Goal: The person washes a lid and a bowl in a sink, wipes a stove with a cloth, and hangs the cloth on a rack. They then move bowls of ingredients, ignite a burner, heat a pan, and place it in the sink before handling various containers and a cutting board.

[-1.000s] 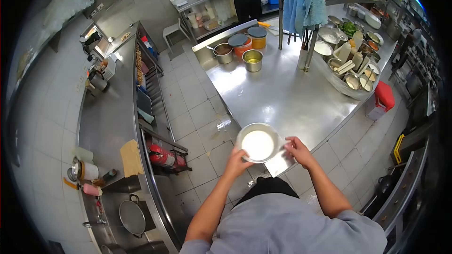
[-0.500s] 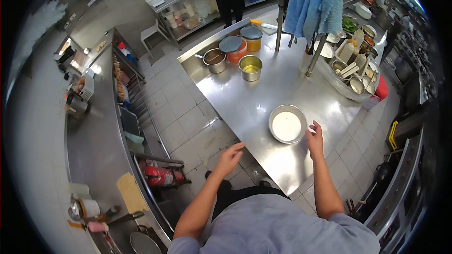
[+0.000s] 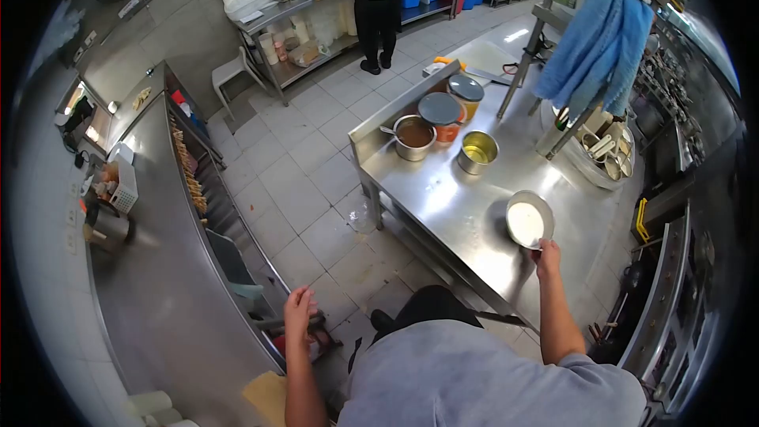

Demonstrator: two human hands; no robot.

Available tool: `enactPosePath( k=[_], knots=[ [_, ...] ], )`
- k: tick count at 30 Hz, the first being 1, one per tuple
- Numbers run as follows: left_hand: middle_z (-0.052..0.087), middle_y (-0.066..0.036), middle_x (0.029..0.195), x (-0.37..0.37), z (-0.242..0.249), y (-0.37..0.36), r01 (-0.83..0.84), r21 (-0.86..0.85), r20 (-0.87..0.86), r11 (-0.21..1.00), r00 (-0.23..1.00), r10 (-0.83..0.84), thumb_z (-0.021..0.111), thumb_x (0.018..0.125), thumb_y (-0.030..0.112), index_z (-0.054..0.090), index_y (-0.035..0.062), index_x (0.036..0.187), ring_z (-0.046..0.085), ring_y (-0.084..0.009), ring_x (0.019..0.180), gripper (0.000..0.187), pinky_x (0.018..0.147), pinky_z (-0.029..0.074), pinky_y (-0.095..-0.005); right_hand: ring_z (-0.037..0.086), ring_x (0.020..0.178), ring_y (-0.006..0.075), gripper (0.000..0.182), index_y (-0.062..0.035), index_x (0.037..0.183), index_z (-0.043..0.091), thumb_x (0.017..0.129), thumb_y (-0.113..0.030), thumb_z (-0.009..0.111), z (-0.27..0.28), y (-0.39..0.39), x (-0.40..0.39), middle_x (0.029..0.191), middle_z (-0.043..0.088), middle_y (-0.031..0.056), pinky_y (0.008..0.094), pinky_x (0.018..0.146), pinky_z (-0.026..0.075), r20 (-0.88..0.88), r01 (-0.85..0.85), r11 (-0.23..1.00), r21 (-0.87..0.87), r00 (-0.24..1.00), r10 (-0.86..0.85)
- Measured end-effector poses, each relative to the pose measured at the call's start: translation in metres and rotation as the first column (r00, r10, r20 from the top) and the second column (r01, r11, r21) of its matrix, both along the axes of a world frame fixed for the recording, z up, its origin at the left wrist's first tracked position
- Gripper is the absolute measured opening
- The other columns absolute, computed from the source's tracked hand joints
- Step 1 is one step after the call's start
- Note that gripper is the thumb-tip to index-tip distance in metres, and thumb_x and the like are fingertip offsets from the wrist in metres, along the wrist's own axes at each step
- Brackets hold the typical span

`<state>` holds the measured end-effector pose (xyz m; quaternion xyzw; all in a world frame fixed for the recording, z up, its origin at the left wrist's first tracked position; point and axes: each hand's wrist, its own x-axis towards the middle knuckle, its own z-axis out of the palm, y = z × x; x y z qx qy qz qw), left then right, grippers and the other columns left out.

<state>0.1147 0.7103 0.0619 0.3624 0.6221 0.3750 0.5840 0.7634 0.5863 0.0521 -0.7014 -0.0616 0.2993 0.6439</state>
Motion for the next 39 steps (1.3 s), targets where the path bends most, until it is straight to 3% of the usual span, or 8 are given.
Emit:
enactPosePath(
  k=[12,21,24,26,28,30,37,39],
  knots=[
    [0.064,-0.008,0.109,-0.010,0.020,0.291,0.413,0.073,-0.059,0.908,0.910,-0.410,0.055,0.095,0.023,0.055,0.0027,0.120,0.062,-0.0140,0.082,0.032,0.063,0.050,-0.0263,0.060,0.063,0.0148,0.015,-0.0058,0.091,0.058,0.090,-0.020,0.054,0.161,0.255,-0.058,0.079,0.061,0.0059,0.0297,0.057,0.052,0.176,-0.083,0.972,0.220,0.983,0.044],
    [0.065,-0.006,0.096,-0.128,0.015,0.460,0.138,-0.060,-0.172,0.989,0.974,-0.146,0.059,0.092,0.024,0.058,0.0042,0.118,0.059,-0.0113,0.069,0.033,0.057,0.049,-0.0246,0.063,0.065,0.0154,0.014,-0.0047,0.089,0.060,0.088,-0.019,0.059,0.160,0.526,-0.111,0.080,0.065,0.0060,0.0307,0.056,0.056,0.151,-0.234,0.961,0.149,0.966,0.211],
    [0.058,0.000,0.075,-0.183,-0.041,0.499,0.000,-0.109,-0.051,0.994,0.999,-0.006,0.058,0.093,0.026,0.059,0.0071,0.102,0.053,-0.0104,0.059,0.021,0.048,0.045,-0.0269,0.064,0.063,0.0159,0.014,-0.0038,0.089,0.062,0.086,-0.018,0.059,0.155,0.598,-0.128,0.077,0.065,0.0066,0.0317,0.054,0.056,0.128,-0.297,0.953,0.064,0.949,0.287],
    [0.055,0.000,0.066,-0.230,-0.094,0.520,0.188,-0.140,-0.060,0.972,0.978,-0.198,0.057,0.092,0.021,0.061,0.0086,0.096,0.052,-0.0105,0.058,0.014,0.048,0.044,-0.0266,0.064,0.060,0.0162,0.015,-0.0029,0.088,0.062,0.085,-0.017,0.060,0.149,0.637,-0.136,0.075,0.065,0.0066,0.0313,0.053,0.056,0.095,-0.336,0.941,0.045,0.939,0.331],
    [0.057,-0.005,0.063,-0.265,-0.152,0.540,0.542,-0.052,-0.664,0.839,0.609,-0.434,0.055,0.090,0.030,0.057,0.0075,0.075,0.055,-0.0172,0.052,0.027,0.045,0.044,-0.0331,0.063,0.059,0.0160,0.016,-0.0018,0.088,0.063,0.084,-0.017,0.060,0.142,0.667,-0.144,0.073,0.064,0.0061,0.0309,0.053,0.056,0.099,-0.369,0.929,-0.013,0.924,0.368],
    [0.059,-0.006,0.072,-0.292,-0.191,0.564,0.273,-0.501,-0.126,0.821,0.916,-0.381,0.058,0.087,0.033,0.056,0.0078,0.080,0.060,-0.0215,0.065,0.026,0.057,0.049,-0.0375,0.063,0.057,0.0158,0.018,-0.0004,0.090,0.064,0.083,-0.016,0.060,0.128,0.691,-0.148,0.072,0.064,0.0059,0.0311,0.052,0.056,0.101,-0.398,0.911,-0.105,0.908,0.408],
    [0.061,-0.019,0.119,-0.282,-0.174,0.766,0.490,-0.551,0.204,0.676,0.864,-0.460,0.075,0.078,0.042,0.045,0.0022,0.135,0.058,-0.0262,0.107,0.076,0.093,0.047,-0.0480,0.063,0.061,0.0184,0.018,0.0017,0.092,0.064,0.083,-0.013,0.060,0.099,0.709,-0.187,0.076,0.064,0.0085,0.0328,0.056,0.056,-0.016,-0.175,0.966,-0.192,0.984,0.176],
    [0.060,-0.009,0.090,-0.235,-0.175,0.878,0.397,-0.599,-0.169,0.695,0.786,-0.595,0.055,0.089,0.032,0.054,0.0101,0.097,0.063,-0.0308,0.074,0.023,0.056,0.053,-0.0426,0.063,0.065,0.0186,0.018,0.0014,0.094,0.063,0.085,-0.014,0.060,0.091,0.703,-0.196,0.079,0.063,0.0091,0.0334,0.057,0.057,-0.062,-0.099,0.978,-0.183,0.994,0.088]
  ],
)
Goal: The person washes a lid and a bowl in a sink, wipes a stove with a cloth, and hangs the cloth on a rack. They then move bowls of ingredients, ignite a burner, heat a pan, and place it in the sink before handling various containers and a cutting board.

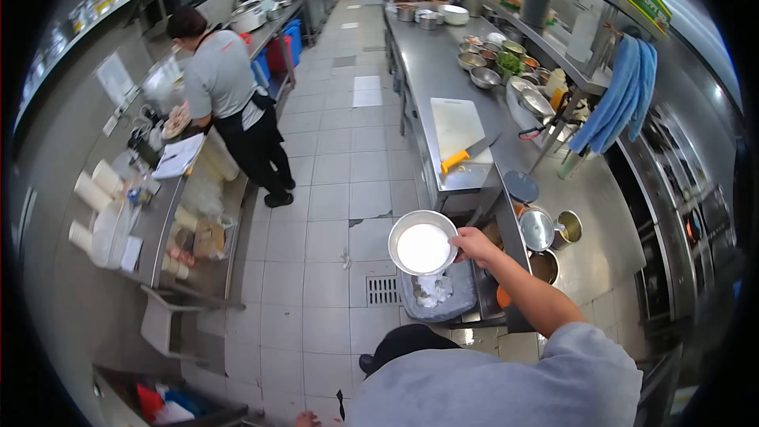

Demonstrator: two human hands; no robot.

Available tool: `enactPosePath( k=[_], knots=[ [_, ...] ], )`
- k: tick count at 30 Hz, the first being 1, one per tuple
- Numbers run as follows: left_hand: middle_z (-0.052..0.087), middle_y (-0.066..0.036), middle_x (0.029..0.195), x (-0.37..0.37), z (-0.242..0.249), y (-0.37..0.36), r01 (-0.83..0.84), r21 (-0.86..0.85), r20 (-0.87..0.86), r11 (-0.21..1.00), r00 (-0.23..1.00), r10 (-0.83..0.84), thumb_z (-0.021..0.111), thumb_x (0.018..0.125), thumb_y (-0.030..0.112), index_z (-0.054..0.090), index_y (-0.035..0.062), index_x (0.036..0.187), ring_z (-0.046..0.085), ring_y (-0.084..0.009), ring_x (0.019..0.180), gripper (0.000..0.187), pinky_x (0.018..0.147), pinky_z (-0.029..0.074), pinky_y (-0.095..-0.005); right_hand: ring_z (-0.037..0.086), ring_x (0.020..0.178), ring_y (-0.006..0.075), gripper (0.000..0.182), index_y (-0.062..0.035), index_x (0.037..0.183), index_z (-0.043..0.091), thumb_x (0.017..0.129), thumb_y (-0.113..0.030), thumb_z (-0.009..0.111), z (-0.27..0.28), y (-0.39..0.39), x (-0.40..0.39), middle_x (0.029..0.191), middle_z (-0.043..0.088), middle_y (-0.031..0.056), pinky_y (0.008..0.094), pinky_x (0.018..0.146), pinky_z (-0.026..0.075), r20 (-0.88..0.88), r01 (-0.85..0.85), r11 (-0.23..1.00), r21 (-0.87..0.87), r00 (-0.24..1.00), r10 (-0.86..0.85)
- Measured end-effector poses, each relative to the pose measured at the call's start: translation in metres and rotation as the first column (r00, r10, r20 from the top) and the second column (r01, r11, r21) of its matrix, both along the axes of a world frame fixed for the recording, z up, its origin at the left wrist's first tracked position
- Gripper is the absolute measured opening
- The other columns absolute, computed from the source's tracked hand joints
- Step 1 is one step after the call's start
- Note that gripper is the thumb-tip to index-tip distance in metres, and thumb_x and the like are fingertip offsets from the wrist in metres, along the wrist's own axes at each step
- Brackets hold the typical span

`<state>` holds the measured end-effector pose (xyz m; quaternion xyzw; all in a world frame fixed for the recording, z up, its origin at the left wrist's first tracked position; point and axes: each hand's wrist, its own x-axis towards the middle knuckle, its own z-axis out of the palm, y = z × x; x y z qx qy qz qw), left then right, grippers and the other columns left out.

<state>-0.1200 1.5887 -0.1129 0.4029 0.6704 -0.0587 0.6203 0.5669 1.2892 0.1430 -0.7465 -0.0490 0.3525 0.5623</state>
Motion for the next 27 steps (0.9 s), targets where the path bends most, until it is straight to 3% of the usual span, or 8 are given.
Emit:
enactPosePath(
  k=[2,5,10,14,17,20,22,27],
  knots=[
    [0.058,-0.011,0.098,0.034,0.003,0.084,0.096,0.142,-0.012,0.985,0.995,-0.096,0.055,0.090,0.032,0.050,0.0088,0.107,0.063,-0.0340,0.074,0.029,0.054,0.052,-0.0452,0.064,0.068,0.0184,0.018,0.0010,0.094,0.061,0.085,-0.015,0.060,0.002,-0.001,-0.016,0.080,0.063,0.0086,0.0338,0.058,0.057,-0.053,0.160,0.986,0.042,0.986,-0.158],
    [0.060,-0.011,0.104,0.133,0.045,0.169,0.260,0.182,0.019,0.948,0.963,-0.268,0.056,0.090,0.033,0.052,0.0057,0.111,0.063,-0.0319,0.083,0.035,0.061,0.053,-0.0420,0.063,0.066,0.0177,0.015,0.0004,0.092,0.060,0.086,-0.014,0.059,-0.006,0.006,-0.028,0.078,0.063,0.0082,0.0335,0.058,0.057,-0.102,0.302,0.950,0.080,0.950,-0.294],
    [0.062,-0.009,0.110,0.329,0.079,0.242,0.466,0.230,0.173,0.855,0.844,-0.507,0.060,0.090,0.035,0.057,0.0075,0.109,0.063,-0.0249,0.087,0.033,0.067,0.052,-0.0372,0.061,0.063,0.0161,0.013,-0.0006,0.091,0.060,0.086,-0.012,0.058,-0.027,0.049,-0.001,0.075,0.061,0.0064,0.0325,0.058,0.056,-0.176,0.482,0.865,0.137,0.871,-0.458],
    [0.063,-0.008,0.108,0.443,0.064,0.283,0.531,0.253,0.211,0.809,0.785,-0.582,0.061,0.090,0.034,0.057,0.0090,0.108,0.063,-0.0239,0.084,0.031,0.066,0.052,-0.0372,0.061,0.062,0.0154,0.013,-0.0012,0.091,0.060,0.086,-0.013,0.059,-0.045,0.102,0.077,0.074,0.060,0.0056,0.0328,0.058,0.056,-0.177,0.538,0.822,0.188,0.841,-0.510],
    [0.064,-0.007,0.104,0.487,0.054,0.310,0.622,0.166,0.103,0.766,0.761,-0.640,0.062,0.090,0.034,0.057,0.0095,0.109,0.063,-0.0231,0.080,0.031,0.064,0.053,-0.0373,0.062,0.064,0.0157,0.016,-0.0012,0.093,0.060,0.086,-0.016,0.060,-0.046,0.139,0.149,0.077,0.063,0.0070,0.0321,0.059,0.056,-0.160,0.610,0.775,0.166,0.792,-0.589],
    [0.063,-0.007,0.096,0.527,0.047,0.356,0.723,0.040,-0.014,0.690,0.690,-0.723,0.061,0.090,0.030,0.057,0.0100,0.107,0.062,-0.0207,0.070,0.027,0.057,0.051,-0.0363,0.063,0.069,0.0168,0.018,0.0001,0.096,0.059,0.087,-0.014,0.059,-0.046,0.174,0.231,0.083,0.064,0.0088,0.0311,0.059,0.056,-0.108,0.643,0.723,0.254,0.761,-0.639],
    [0.063,-0.007,0.092,0.551,0.047,0.378,0.634,0.075,-0.017,0.770,0.773,-0.634,0.060,0.090,0.030,0.056,0.0102,0.108,0.062,-0.0218,0.066,0.027,0.053,0.051,-0.0366,0.064,0.071,0.0174,0.018,0.0004,0.099,0.058,0.087,-0.013,0.058,-0.051,0.193,0.287,0.084,0.064,0.0090,0.0310,0.059,0.056,-0.147,0.684,0.657,0.316,0.720,-0.679],
    [0.063,-0.008,0.091,0.634,0.044,0.425,0.631,0.060,-0.036,0.773,0.776,-0.630,0.059,0.091,0.029,0.055,0.0102,0.107,0.063,-0.0240,0.064,0.025,0.051,0.051,-0.0375,0.063,0.069,0.0172,0.018,-0.0014,0.102,0.057,0.089,-0.014,0.054,-0.048,0.225,0.419,0.086,0.064,0.0082,0.0292,0.058,0.055,-0.119,0.744,0.601,0.292,0.651,-0.749]
  ],
)
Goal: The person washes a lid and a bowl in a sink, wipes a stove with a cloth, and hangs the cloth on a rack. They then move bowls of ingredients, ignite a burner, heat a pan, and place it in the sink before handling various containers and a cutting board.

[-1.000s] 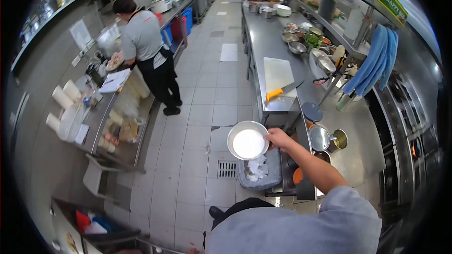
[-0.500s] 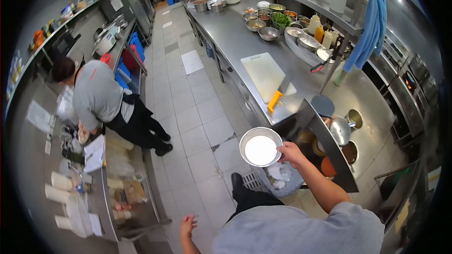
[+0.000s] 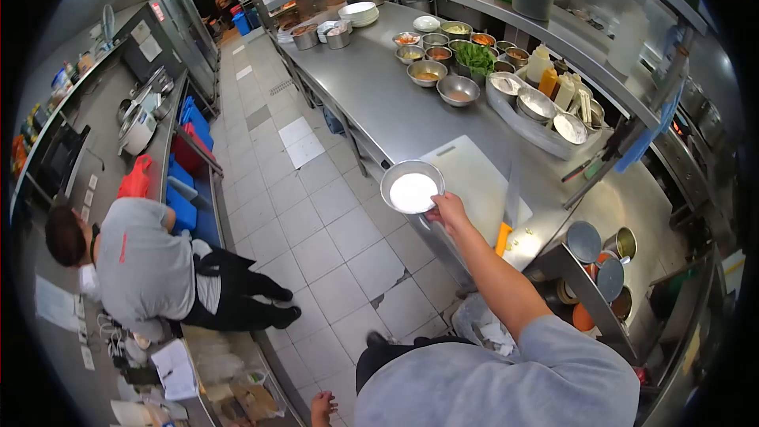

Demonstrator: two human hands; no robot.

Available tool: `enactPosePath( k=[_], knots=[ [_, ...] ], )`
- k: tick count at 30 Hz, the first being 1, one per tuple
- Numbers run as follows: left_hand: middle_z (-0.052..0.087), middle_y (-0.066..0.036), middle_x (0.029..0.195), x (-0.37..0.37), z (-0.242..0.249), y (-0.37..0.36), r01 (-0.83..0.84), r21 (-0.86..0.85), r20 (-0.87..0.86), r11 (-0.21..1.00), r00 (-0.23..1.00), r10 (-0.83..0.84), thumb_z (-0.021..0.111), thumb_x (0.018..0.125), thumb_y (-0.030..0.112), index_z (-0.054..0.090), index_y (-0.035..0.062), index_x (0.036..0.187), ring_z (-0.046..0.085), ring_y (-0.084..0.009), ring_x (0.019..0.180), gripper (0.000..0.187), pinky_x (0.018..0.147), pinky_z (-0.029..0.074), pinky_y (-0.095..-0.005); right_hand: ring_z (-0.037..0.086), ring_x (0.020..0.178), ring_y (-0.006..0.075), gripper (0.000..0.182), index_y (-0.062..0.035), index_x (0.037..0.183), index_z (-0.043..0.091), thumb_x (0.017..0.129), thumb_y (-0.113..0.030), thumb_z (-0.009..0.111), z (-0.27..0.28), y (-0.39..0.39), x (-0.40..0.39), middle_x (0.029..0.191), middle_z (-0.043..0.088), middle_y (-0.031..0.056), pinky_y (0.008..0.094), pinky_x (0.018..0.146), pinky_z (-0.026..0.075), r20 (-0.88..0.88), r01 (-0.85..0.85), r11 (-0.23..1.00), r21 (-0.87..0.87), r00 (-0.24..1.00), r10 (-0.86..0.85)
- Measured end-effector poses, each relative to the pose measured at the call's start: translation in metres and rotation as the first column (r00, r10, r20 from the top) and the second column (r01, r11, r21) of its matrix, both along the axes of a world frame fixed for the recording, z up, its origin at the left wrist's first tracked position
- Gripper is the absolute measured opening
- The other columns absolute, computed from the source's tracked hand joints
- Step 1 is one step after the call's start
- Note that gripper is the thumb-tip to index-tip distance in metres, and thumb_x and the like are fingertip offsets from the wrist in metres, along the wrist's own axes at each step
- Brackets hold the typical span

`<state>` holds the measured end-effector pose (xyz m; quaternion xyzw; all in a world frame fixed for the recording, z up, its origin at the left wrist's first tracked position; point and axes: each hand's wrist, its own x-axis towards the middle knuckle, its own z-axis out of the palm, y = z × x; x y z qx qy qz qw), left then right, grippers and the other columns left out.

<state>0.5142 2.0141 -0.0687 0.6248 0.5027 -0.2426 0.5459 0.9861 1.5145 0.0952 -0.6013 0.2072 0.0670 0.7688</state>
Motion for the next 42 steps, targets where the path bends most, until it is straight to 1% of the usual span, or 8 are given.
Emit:
enactPosePath(
  k=[11,16,19,25,32,35,39,42],
  knots=[
    [0.062,-0.006,0.090,0.274,-0.052,0.104,0.287,-0.045,-0.005,0.957,0.958,-0.287,0.058,0.090,0.031,0.056,0.0070,0.103,0.054,-0.0168,0.059,0.027,0.050,0.042,-0.0326,0.064,0.081,0.0190,0.020,0.0002,0.108,0.056,0.093,-0.013,0.054,-0.032,0.069,0.239,0.098,0.062,0.0121,0.0287,0.063,0.056,-0.032,0.263,0.963,0.065,0.965,-0.262],
    [0.062,-0.007,0.091,0.479,-0.036,0.137,0.458,-0.103,0.046,0.883,0.889,-0.455,0.059,0.088,0.030,0.057,0.0088,0.110,0.060,-0.0222,0.062,0.030,0.050,0.049,-0.0341,0.065,0.086,0.0213,0.059,-0.0067,0.146,0.028,0.094,-0.012,0.053,0.005,0.076,0.270,0.123,0.056,0.0157,0.0278,0.067,0.055,0.049,-0.138,0.990,0.019,0.989,0.137],
    [0.064,-0.007,0.099,0.615,-0.028,0.134,0.588,0.014,0.152,0.809,0.798,-0.583,0.060,0.089,0.032,0.057,0.0070,0.117,0.061,-0.0206,0.069,0.038,0.052,0.049,-0.0327,0.065,0.087,0.0208,0.060,-0.0055,0.146,0.028,0.093,-0.013,0.055,0.016,0.070,0.277,0.122,0.057,0.0157,0.0281,0.066,0.054,-0.074,-0.146,0.987,-0.067,0.987,0.141],
    [0.058,-0.007,0.125,0.813,0.110,-0.003,0.809,-0.117,0.484,0.576,0.553,-0.678,0.056,0.093,0.032,0.050,0.0063,0.131,0.060,-0.0213,0.101,0.046,0.080,0.051,-0.0334,0.064,0.084,0.0219,0.051,-0.0056,0.139,0.036,0.095,-0.024,0.054,-0.013,0.018,0.299,0.114,0.060,0.0149,0.0323,0.066,0.054,-0.127,0.131,0.988,0.078,0.984,-0.121],
    [0.057,-0.008,0.122,0.943,0.173,-0.178,0.982,-0.147,0.665,0.116,0.185,-0.723,0.061,0.091,0.034,0.045,0.0074,0.138,0.055,-0.0160,0.103,0.057,0.083,0.049,-0.0307,0.064,0.082,0.0232,0.051,-0.0063,0.131,0.037,0.096,-0.040,0.051,-0.029,-0.035,0.392,0.107,0.060,0.0156,0.0355,0.064,0.055,-0.085,0.457,0.860,0.227,0.889,-0.450],
    [0.058,-0.011,0.116,0.999,0.157,-0.209,0.998,-0.036,0.642,0.052,0.063,-0.764,0.063,0.089,0.036,0.038,0.0061,0.142,0.055,-0.0150,0.098,0.066,0.081,0.048,-0.0292,0.064,0.080,0.0234,0.059,-0.0062,0.131,0.037,0.093,-0.049,0.053,-0.017,-0.051,0.449,0.108,0.060,0.0164,0.0353,0.063,0.055,-0.082,0.529,0.821,0.214,0.848,-0.524],
    [0.060,-0.011,0.105,1.037,0.165,-0.226,0.986,-0.116,0.636,0.117,0.164,-0.754,0.065,0.088,0.035,0.030,0.0029,0.145,0.054,-0.0156,0.091,0.075,0.079,0.047,-0.0278,0.064,0.080,0.0233,0.072,-0.0061,0.133,0.036,0.088,-0.058,0.055,-0.022,-0.055,0.475,0.111,0.059,0.0181,0.0345,0.063,0.055,-0.102,0.599,0.763,0.242,0.798,-0.594],
    [0.049,-0.016,0.130,1.063,0.155,-0.244,0.981,-0.114,0.638,0.159,0.195,-0.745,0.064,0.089,0.029,0.022,0.0010,0.147,0.056,-0.0182,0.096,0.077,0.080,0.050,-0.0304,0.063,0.092,0.0294,0.082,-0.0067,0.140,0.026,0.086,-0.063,0.052,-0.021,-0.048,0.460,0.120,0.055,0.0225,0.0399,0.073,0.054,-0.158,0.636,0.736,0.234,0.772,-0.616]
  ],
)
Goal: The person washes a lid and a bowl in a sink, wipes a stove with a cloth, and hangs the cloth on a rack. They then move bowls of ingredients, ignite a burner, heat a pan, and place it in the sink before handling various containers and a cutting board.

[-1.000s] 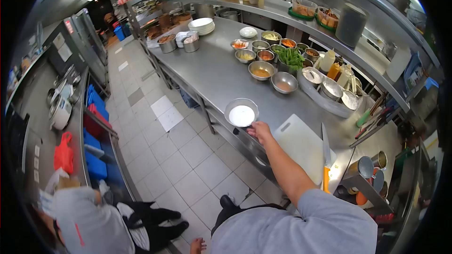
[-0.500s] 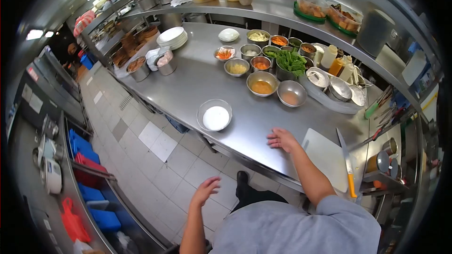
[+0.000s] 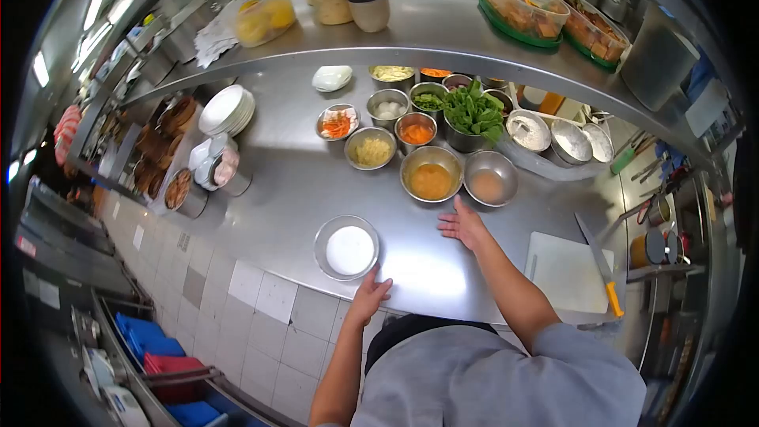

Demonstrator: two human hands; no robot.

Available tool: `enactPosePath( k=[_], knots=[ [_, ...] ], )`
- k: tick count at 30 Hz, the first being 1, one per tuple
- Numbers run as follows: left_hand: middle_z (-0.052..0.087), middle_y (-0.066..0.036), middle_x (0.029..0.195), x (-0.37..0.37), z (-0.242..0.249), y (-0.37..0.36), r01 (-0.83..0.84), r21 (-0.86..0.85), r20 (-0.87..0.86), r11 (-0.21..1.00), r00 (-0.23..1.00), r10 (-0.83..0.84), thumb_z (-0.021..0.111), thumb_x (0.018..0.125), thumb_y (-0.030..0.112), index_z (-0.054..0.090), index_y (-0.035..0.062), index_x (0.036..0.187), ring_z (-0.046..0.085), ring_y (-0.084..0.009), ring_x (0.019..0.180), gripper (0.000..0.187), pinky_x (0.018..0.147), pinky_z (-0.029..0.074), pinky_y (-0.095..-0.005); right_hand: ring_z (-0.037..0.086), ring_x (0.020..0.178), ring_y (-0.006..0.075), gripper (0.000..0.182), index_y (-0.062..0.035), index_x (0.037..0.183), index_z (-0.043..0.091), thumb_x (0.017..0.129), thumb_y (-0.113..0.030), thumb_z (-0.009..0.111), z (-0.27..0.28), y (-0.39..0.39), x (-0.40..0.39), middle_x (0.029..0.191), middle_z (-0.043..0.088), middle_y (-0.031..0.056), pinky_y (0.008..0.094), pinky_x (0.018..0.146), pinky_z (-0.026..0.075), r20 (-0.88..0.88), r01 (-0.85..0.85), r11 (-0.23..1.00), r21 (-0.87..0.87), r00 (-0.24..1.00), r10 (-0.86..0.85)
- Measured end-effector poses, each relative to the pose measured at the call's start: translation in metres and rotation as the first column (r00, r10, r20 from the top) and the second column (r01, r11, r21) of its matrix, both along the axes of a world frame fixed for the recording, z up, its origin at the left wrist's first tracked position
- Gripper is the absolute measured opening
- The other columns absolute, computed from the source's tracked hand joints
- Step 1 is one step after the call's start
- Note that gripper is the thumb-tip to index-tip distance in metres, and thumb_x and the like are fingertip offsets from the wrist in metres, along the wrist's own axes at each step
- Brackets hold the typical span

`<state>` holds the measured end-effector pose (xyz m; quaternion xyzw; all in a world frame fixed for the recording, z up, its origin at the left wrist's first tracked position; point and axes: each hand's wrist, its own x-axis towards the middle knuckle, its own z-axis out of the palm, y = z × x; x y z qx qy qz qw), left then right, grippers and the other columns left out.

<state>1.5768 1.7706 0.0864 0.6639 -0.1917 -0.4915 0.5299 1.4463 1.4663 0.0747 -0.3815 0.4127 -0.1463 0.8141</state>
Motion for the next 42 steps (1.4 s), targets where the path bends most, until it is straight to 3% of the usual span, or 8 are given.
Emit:
enactPosePath(
  k=[2,6,10,15,31,37,39,42],
  knots=[
    [0.028,-0.018,0.149,0.012,-0.010,-0.017,-0.149,-0.092,-0.028,0.985,0.989,0.147,0.063,0.090,0.024,0.016,0.0032,0.148,0.058,-0.0220,0.101,0.078,0.078,0.052,-0.0339,0.060,0.102,0.0352,0.090,-0.0083,0.145,0.017,0.085,-0.067,0.050,-0.006,0.007,-0.023,0.126,0.052,0.0253,0.0455,0.082,0.051,-0.016,0.093,0.994,0.065,0.996,-0.092],
    [0.030,-0.015,0.148,0.034,-0.004,-0.084,-0.088,-0.101,-0.046,0.991,0.995,0.084,0.057,0.094,0.027,0.014,0.0110,0.150,0.057,-0.0263,0.104,0.073,0.075,0.054,-0.0358,0.063,0.094,0.0345,0.090,-0.0088,0.145,0.016,0.085,-0.067,0.050,-0.004,-0.004,-0.059,0.124,0.052,0.0256,0.0416,0.072,0.055,-0.059,0.452,0.890,0.060,0.892,-0.449],
    [0.028,-0.015,0.149,0.065,-0.001,-0.177,-0.046,-0.137,-0.108,0.989,0.994,0.031,0.057,0.093,0.031,0.013,0.0110,0.150,0.056,-0.0264,0.102,0.075,0.075,0.053,-0.0362,0.065,0.088,0.0308,0.076,-0.0076,0.140,0.027,0.089,-0.058,0.053,0.008,-0.027,-0.071,0.116,0.056,0.0234,0.0375,0.065,0.056,-0.059,0.537,0.841,-0.068,0.839,-0.541],
    [0.055,-0.012,0.123,0.091,-0.013,-0.249,0.054,-0.173,-0.011,0.983,0.998,-0.057,0.055,0.092,0.019,0.037,0.0070,0.135,0.063,-0.0221,0.095,0.049,0.062,0.057,-0.0334,0.065,0.065,0.0202,0.031,-0.0016,0.106,0.051,0.092,-0.029,0.049,0.009,-0.039,-0.077,0.082,0.066,0.0126,0.0324,0.055,0.053,-0.301,0.353,0.889,-0.293,0.848,-0.436],
    [0.063,-0.012,0.108,0.078,-0.014,-0.180,0.110,-0.215,-0.134,0.970,0.981,-0.141,0.047,0.089,0.007,0.047,0.0060,0.128,0.066,-0.0210,0.085,0.039,0.062,0.058,-0.0340,0.054,0.046,0.0146,0.027,0.0012,0.100,0.058,0.087,-0.021,0.049,0.028,0.118,-0.172,0.066,0.057,0.0069,0.0283,0.041,0.049,-0.440,0.359,0.814,-0.456,0.705,-0.557],
    [0.067,-0.015,0.094,0.108,-0.035,-0.219,0.354,-0.128,0.388,0.926,0.877,-0.282,0.059,0.083,0.012,0.058,0.0049,0.120,0.067,-0.0272,0.082,0.038,0.073,0.053,-0.0391,0.048,0.043,0.0117,0.023,-0.0007,0.102,0.054,0.088,-0.018,0.051,0.023,0.161,-0.189,0.063,0.054,0.0047,0.0267,0.036,0.043,-0.501,0.332,0.792,-0.512,0.634,-0.589],
    [0.066,-0.019,0.097,0.108,-0.022,-0.234,0.397,-0.061,0.743,0.916,0.630,-0.224,0.062,0.080,0.014,0.047,0.0100,0.134,0.065,-0.0353,0.085,0.056,0.078,0.051,-0.0421,0.048,0.043,0.0111,0.023,-0.0011,0.103,0.052,0.088,-0.018,0.052,0.022,0.173,-0.190,0.062,0.053,0.0043,0.0263,0.036,0.042,-0.505,0.359,0.773,-0.523,0.600,-0.620],
    [0.066,-0.023,0.099,0.099,0.031,-0.247,0.373,0.080,0.690,0.925,0.649,-0.321,0.061,0.080,0.013,0.031,0.0172,0.145,0.063,-0.0402,0.089,0.071,0.078,0.051,-0.0440,0.046,0.043,0.0107,0.022,-0.0018,0.104,0.051,0.087,-0.015,0.054,0.019,0.188,-0.195,0.062,0.053,0.0043,0.0262,0.036,0.042,-0.499,0.425,0.752,-0.504,0.568,-0.655]
  ],
)
